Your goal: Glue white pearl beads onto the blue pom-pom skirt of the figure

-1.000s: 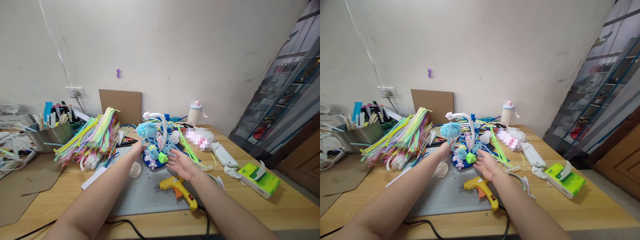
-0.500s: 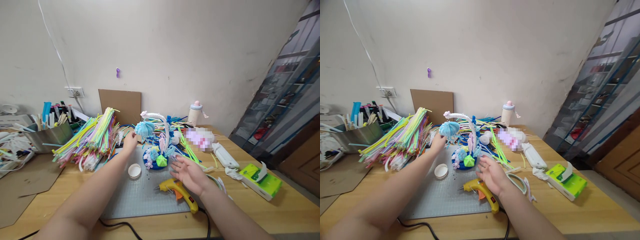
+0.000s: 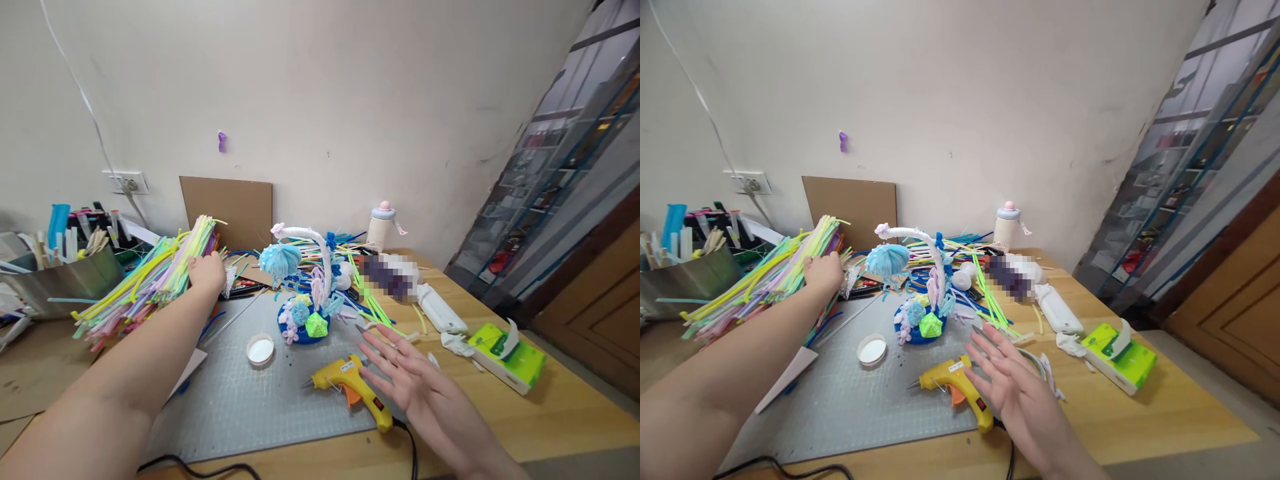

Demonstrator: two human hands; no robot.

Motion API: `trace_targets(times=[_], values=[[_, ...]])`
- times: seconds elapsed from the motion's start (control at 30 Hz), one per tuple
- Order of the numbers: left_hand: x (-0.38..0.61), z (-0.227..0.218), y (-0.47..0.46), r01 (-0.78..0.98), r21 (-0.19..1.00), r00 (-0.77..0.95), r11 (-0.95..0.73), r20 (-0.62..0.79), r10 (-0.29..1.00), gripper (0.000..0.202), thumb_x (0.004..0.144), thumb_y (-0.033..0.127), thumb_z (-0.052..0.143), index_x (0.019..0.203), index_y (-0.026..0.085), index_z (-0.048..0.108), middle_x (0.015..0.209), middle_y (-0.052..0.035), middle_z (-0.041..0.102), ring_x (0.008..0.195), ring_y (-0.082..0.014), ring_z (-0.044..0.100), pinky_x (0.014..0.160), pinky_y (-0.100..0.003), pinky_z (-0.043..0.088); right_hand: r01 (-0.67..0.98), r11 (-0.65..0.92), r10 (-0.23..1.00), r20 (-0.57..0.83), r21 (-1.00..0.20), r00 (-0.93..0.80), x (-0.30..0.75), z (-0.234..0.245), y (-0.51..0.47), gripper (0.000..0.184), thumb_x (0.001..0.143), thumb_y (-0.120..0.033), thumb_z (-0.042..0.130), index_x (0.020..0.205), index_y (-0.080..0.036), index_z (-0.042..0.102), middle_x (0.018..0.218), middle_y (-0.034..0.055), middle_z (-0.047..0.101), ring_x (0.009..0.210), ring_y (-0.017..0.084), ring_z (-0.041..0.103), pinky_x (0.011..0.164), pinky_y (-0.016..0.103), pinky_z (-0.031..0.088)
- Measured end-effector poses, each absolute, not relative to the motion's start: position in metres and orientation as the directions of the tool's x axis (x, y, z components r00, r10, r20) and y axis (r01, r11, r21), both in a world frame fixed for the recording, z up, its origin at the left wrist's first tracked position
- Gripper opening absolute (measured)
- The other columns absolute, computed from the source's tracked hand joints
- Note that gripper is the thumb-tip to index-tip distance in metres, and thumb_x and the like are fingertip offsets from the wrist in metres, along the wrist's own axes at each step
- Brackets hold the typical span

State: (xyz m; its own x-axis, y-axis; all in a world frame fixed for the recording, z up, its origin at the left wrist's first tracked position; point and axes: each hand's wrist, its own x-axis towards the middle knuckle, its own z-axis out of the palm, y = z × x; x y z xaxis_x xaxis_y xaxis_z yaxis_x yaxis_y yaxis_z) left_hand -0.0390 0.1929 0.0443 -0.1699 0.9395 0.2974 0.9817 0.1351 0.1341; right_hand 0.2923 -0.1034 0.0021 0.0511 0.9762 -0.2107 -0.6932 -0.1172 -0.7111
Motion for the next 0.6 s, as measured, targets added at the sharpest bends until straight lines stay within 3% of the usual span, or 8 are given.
trace_targets(times=[0.1, 0.17, 0.23, 0.27, 0.33, 0.4, 0.5, 0.6], values=[[-0.038, 0.058, 0.194, 0.981, 0.13, -0.176, 0.146, 0.261, 0.949, 0.036, 0.09, 0.033, 0.058, 0.121, 0.015, 0.056, 0.121, -0.0108, 0.06, 0.103, -0.0232, 0.061, 0.085, -0.044, 0.053, -0.649, -0.099, 0.981, -0.184, -0.754, 0.063, 0.29, 0.0, -0.104, 0.043, 0.082, -0.022, 0.059, 0.123, -0.031, 0.057, 0.145, 0.0056, 0.052, 0.133, 0.027, 0.048, 0.106, 0.048, 0.045], [-0.038, 0.07, 0.189, 0.98, 0.147, -0.168, 0.133, 0.252, 0.953, 0.035, 0.09, 0.034, 0.058, 0.121, 0.016, 0.056, 0.121, -0.0096, 0.06, 0.102, -0.0223, 0.062, 0.085, -0.044, 0.053, -0.494, -0.065, 0.99, -0.117, -0.867, 0.075, 0.291, 0.0, -0.101, 0.04, 0.085, -0.026, 0.054, 0.125, -0.03, 0.055, 0.144, 0.0073, 0.053, 0.131, 0.027, 0.051, 0.102, 0.048, 0.048], [-0.038, 0.084, 0.18, 0.978, 0.173, -0.157, 0.113, 0.263, 0.952, 0.034, 0.09, 0.036, 0.057, 0.118, 0.017, 0.058, 0.117, -0.0089, 0.062, 0.1, -0.0219, 0.062, 0.084, -0.043, 0.053, -0.098, 0.029, 0.993, 0.017, -0.995, 0.118, 0.299, 0.001, -0.091, 0.038, 0.091, -0.032, 0.044, 0.127, -0.027, 0.052, 0.139, 0.0098, 0.057, 0.125, 0.027, 0.057, 0.095, 0.048, 0.053], [-0.038, 0.091, 0.174, 0.978, 0.184, -0.144, 0.095, 0.272, 0.952, 0.034, 0.091, 0.039, 0.055, 0.114, 0.016, 0.06, 0.112, -0.0084, 0.064, 0.098, -0.0215, 0.062, 0.083, -0.042, 0.052, 0.21, 0.089, 0.983, 0.119, -0.974, 0.136, 0.307, 0.002, -0.081, 0.039, 0.093, -0.034, 0.037, 0.128, -0.026, 0.05, 0.135, 0.011, 0.06, 0.121, 0.027, 0.06, 0.091, 0.047, 0.055], [-0.038, 0.104, 0.158, 0.977, 0.203, -0.131, 0.07, 0.306, 0.943, 0.033, 0.091, 0.044, 0.048, 0.099, 0.02, 0.069, 0.099, -0.0103, 0.07, 0.096, -0.0276, 0.063, 0.075, -0.037, 0.049, 0.467, 0.097, 0.959, 0.207, -0.879, 0.191, 0.327, 0.003, -0.055, 0.039, 0.09, -0.036, 0.044, 0.125, -0.023, 0.053, 0.135, 0.0123, 0.06, 0.125, 0.03, 0.055, 0.101, 0.05, 0.047], [-0.039, 0.115, 0.139, 0.974, 0.221, -0.123, 0.051, 0.325, 0.938, 0.037, 0.089, 0.046, 0.044, 0.094, 0.021, 0.071, 0.09, -0.0098, 0.072, 0.089, -0.0293, 0.064, 0.067, -0.034, 0.045, 0.667, 0.057, 0.922, 0.296, -0.743, 0.251, 0.353, 0.003, -0.021, 0.037, 0.084, -0.03, 0.054, 0.12, -0.021, 0.059, 0.145, 0.0138, 0.048, 0.138, 0.033, 0.037, 0.115, 0.053, 0.023], [-0.043, 0.124, 0.108, 0.969, 0.247, -0.104, 0.023, 0.32, 0.942, 0.037, 0.086, 0.045, 0.046, 0.085, 0.02, 0.072, 0.076, -0.0078, 0.071, 0.077, -0.0263, 0.063, 0.061, -0.031, 0.039, 0.869, -0.05, 0.883, 0.385, -0.493, 0.269, 0.387, -0.004, 0.026, 0.036, 0.083, -0.017, 0.059, 0.118, -0.015, 0.062, 0.157, 0.0151, 0.027, 0.147, 0.037, 0.007, 0.115, 0.06, -0.009], [-0.049, 0.124, 0.077, 0.959, 0.282, -0.11, 0.014, 0.327, 0.939, 0.035, 0.083, 0.047, 0.047, 0.078, 0.022, 0.07, 0.068, -0.0038, 0.068, 0.065, -0.0216, 0.058, 0.054, -0.028, 0.033, 0.96, -0.122, 0.888, 0.405, -0.253, 0.219, 0.406, -0.016, 0.057, 0.037, 0.084, -0.017, 0.063, 0.121, -0.016, 0.06, 0.157, 0.0104, 0.029, 0.147, 0.034, 0.008, 0.113, 0.063, -0.011]])
